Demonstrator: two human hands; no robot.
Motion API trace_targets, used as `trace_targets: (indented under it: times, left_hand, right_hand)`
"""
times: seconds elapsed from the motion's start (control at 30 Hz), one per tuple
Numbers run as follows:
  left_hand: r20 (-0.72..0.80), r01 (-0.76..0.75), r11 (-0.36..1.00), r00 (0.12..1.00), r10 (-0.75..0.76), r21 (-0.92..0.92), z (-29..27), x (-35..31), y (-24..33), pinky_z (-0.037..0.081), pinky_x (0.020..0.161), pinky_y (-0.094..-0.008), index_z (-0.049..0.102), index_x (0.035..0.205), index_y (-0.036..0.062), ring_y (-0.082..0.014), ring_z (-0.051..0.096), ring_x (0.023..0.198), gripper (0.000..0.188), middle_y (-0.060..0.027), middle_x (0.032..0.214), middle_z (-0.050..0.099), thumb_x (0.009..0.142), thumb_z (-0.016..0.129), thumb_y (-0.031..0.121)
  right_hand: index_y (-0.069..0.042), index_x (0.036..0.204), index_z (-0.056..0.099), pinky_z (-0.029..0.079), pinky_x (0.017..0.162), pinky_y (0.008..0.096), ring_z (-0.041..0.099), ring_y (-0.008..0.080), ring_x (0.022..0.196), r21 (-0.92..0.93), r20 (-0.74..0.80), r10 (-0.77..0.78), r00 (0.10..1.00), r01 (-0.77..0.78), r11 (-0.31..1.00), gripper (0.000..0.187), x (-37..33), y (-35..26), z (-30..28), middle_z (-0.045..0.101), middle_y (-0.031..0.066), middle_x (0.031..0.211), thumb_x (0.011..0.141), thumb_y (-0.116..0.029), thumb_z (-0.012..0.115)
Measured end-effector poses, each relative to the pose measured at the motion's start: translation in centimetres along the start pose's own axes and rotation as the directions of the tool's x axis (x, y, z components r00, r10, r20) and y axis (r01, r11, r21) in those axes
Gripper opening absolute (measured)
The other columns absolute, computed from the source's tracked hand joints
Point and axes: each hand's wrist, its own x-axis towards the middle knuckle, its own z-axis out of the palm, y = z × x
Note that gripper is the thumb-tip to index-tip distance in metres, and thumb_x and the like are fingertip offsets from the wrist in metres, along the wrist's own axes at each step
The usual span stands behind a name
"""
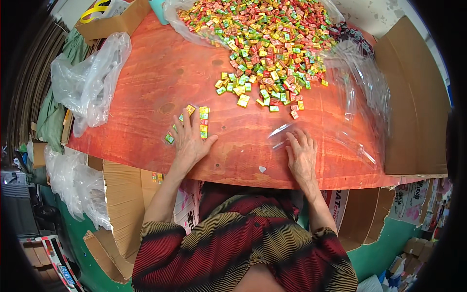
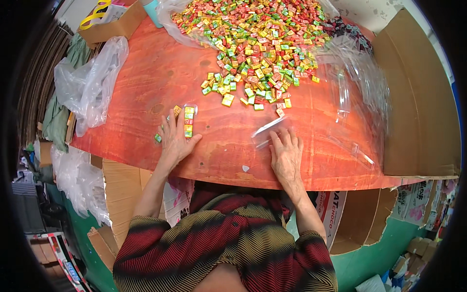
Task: Sorting small colorful items into rows and placing them into clear plastic packaging.
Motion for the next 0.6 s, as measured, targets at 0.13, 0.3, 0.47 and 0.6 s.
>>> trace_targets:
  times: [0.13, 0.3, 0.47, 0.6]
  left_hand:
    - [0.140, 0.098, 0.995, 0.985, -0.099, 0.011, -0.9, 0.4, -1.7, 0.017, 0.098, -0.0609, 0.024, 0.137, 0.0100, -0.0495, 0.014, 0.126, 0.085, -0.0250, 0.140, 0.017, 0.071, 0.063, 0.047]
    - [0.229, -0.227, 0.973, 0.946, 0.228, -0.033, -2.5, 0.4, -3.7, 0.019, 0.098, -0.0594, 0.028, 0.135, 0.0104, -0.0466, 0.015, 0.127, 0.080, -0.0222, 0.140, 0.018, 0.072, 0.063, 0.044]
    - [0.089, -0.092, 0.995, 0.992, 0.088, 0.040, -1.4, -0.3, -2.9, 0.021, 0.096, -0.0594, 0.030, 0.134, 0.0094, -0.0468, 0.018, 0.126, 0.074, -0.0228, 0.139, 0.020, 0.076, 0.059, 0.044]
    - [0.074, -0.011, 0.987, 0.997, -0.001, 0.161, -0.6, -0.7, -2.3, 0.023, 0.095, -0.0589, 0.032, 0.133, 0.0073, -0.0467, 0.021, 0.124, 0.070, -0.0228, 0.138, 0.023, 0.079, 0.054, 0.047]
  right_hand:
    - [-0.007, 0.109, 0.055, 0.030, 0.093, 0.0472, 0.040, 0.0312, 0.115, -0.059, 0.024, 0.007, 1.000, -0.005, 0.998, 0.037, 1.1, 0.2, 0.0, 0.048, 0.0110, 0.117, 0.073, -0.009, 0.062]
    - [-0.008, 0.111, 0.054, 0.027, 0.096, 0.0527, 0.038, 0.0332, 0.118, -0.014, 0.082, 0.039, 0.996, -0.038, 0.999, 0.037, 0.6, 1.3, 0.8, 0.047, 0.0109, 0.118, 0.076, -0.014, 0.061]
    - [-0.009, 0.111, 0.054, 0.028, 0.095, 0.0536, 0.038, 0.0323, 0.117, -0.008, 0.044, 0.021, 0.999, -0.021, 1.000, 0.037, 0.8, 1.4, 0.6, 0.048, 0.0106, 0.117, 0.076, -0.016, 0.062]
    - [-0.010, 0.109, 0.055, 0.028, 0.095, 0.0539, 0.039, 0.0321, 0.115, -0.042, 0.070, 0.004, 0.998, -0.001, 0.999, 0.036, 1.0, 1.5, 0.3, 0.049, 0.0104, 0.115, 0.075, -0.018, 0.063]
